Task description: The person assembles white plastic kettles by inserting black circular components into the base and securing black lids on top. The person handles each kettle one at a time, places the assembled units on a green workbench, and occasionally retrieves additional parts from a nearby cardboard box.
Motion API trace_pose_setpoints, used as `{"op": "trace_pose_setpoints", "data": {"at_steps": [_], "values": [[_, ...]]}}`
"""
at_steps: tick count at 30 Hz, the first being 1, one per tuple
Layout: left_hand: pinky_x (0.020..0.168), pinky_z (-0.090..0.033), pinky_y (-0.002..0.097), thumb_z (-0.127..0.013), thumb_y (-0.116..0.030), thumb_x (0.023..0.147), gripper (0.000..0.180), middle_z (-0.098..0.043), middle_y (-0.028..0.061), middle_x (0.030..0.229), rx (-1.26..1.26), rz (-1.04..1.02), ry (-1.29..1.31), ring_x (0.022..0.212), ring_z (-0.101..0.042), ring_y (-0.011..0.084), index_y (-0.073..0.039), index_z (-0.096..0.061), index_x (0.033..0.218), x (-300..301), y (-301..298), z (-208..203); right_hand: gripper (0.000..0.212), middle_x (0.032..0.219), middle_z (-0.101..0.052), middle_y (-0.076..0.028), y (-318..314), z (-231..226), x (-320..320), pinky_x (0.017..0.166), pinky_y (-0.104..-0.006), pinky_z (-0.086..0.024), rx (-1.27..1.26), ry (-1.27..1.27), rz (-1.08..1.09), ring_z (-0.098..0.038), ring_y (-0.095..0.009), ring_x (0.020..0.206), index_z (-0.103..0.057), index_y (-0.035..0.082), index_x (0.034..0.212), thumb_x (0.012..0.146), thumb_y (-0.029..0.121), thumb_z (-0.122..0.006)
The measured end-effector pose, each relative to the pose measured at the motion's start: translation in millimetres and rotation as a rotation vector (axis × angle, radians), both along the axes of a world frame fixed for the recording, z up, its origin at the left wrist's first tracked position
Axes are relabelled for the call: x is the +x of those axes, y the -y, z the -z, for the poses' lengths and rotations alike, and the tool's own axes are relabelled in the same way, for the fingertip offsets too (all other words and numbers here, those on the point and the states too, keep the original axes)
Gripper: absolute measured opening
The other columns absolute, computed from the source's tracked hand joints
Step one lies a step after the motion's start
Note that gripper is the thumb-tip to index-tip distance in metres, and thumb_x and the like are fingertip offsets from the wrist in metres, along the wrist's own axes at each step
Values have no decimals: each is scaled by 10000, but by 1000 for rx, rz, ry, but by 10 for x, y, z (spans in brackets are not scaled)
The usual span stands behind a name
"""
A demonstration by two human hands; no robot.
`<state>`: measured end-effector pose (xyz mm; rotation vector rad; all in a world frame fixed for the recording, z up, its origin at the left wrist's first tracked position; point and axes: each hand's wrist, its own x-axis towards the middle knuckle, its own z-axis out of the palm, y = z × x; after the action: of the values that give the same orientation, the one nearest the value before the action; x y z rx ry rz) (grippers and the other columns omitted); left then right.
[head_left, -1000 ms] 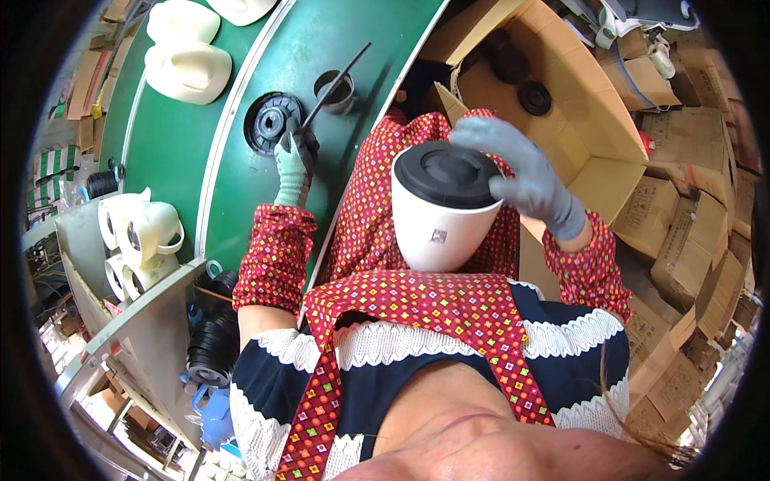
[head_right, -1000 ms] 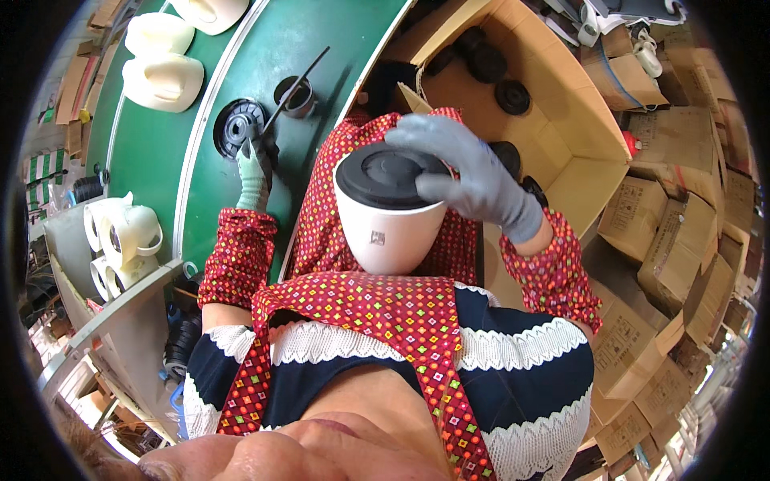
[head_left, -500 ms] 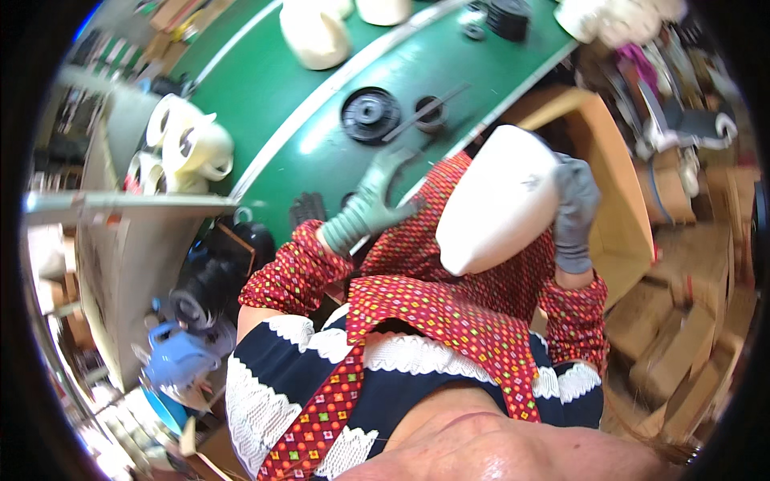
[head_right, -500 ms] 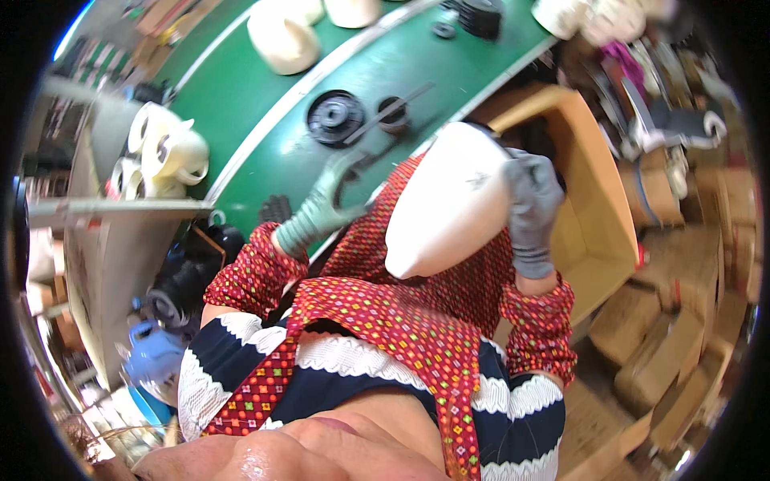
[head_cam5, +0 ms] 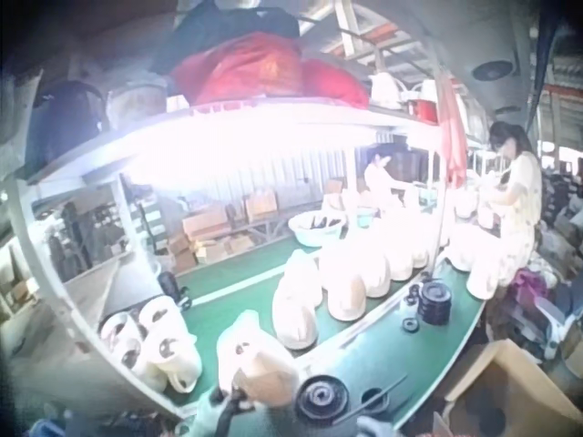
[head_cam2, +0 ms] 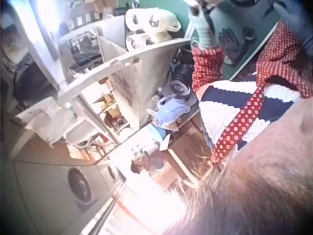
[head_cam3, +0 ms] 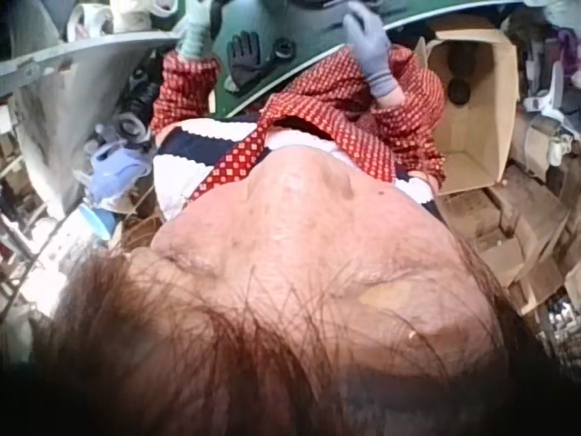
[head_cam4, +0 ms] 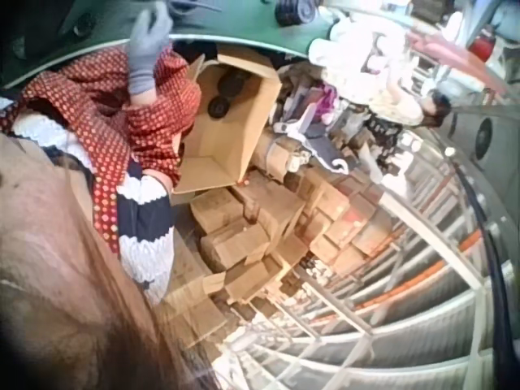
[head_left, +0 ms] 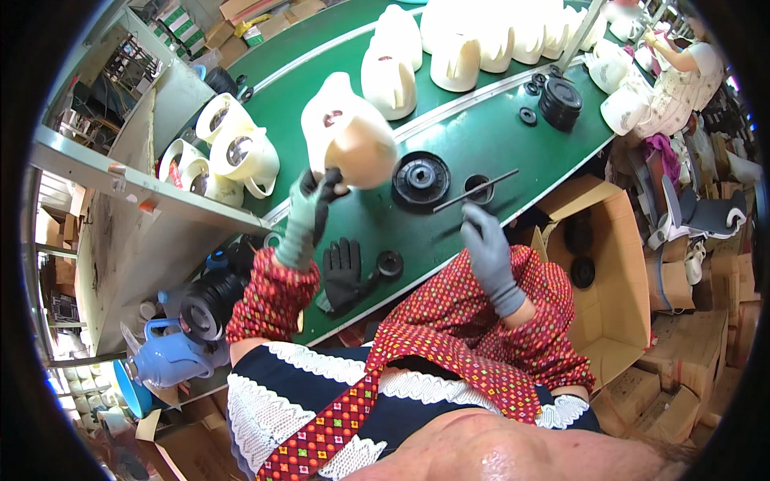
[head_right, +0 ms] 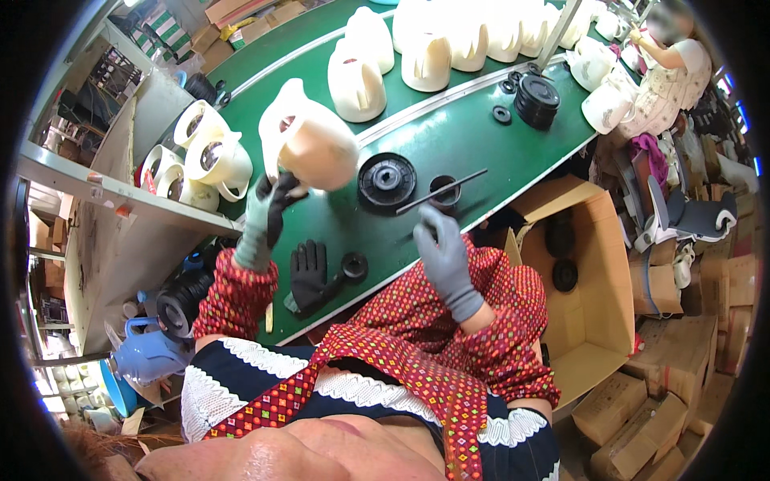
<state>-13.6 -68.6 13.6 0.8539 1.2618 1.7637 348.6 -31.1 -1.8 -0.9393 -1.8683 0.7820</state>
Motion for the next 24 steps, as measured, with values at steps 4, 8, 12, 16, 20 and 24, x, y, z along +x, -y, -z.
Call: {"op": "trace_pose_setpoints", "data": {"at_steps": [4, 8, 12, 16, 20, 24], "values": [[721, -621, 318, -864, -318, 997, 392, -773, 66, 947, -14, -189, -154, 757, -720, 147, 34, -737, 1114, -857, -1290, 211, 371, 1286, -733, -190, 259, 317, 217, 1059, -453, -545, 196, 215, -8, -692, -368, 1195, -706, 1, 1319, 983, 152, -753], [607, -630, 350, -851, -316, 999, 391, -768, 68, 928, -46, -301, -139, 683, -698, 162, 41, -751, 1125, -1521, -2473, 362, 291, 1139, -790, -117, 445, 233, 119, 955, -459, -571, 264, 282, -16, -734, -333, 1051, -766, 53, 1215, 941, 152, -771], [617, -653, 394, -856, -354, 981, 450, -793, 116, 987, -189, -373, -96, 755, -746, 228, 29, -729, 1179, -1625, -2970, 480, 256, 1096, -788, -119, 437, 183, 126, 884, -450, -575, 249, 308, -31, -737, -323, 989, -785, 61, 1179, 932, 124, -762], [939, -616, 428, -855, -562, 902, 842, -751, 240, 1261, -492, -428, -718, 1166, -742, 365, 37, -603, 1436, -1188, -2553, 308, 241, 1080, -780, -114, 711, 132, 175, 863, -434, -569, 195, 314, 14, -730, -316, 959, -796, 61, 1160, 925, 100, -760], [1189, -500, 506, -905, -437, 850, 1058, -410, 285, 1675, -360, -538, -1086, 1499, -508, 445, -49, -352, 1664, -1185, -1341, 149, 241, 1062, -773, -107, 692, 92, 118, 846, -433, -557, 215, 314, -6, -720, -318, 939, -799, 58, 1157, 922, 96, -764], [1098, -569, 527, -887, -424, 873, 999, -413, 269, 1653, -386, -743, -1395, 1389, -609, 467, -82, -362, 1651, -1403, 30, -7, 230, 1060, -773, -99, 742, 46, 153, 854, -435, -558, 251, 332, -17, -724, -314, 956, -799, 65, 1146, 925, 124, -776]]}}
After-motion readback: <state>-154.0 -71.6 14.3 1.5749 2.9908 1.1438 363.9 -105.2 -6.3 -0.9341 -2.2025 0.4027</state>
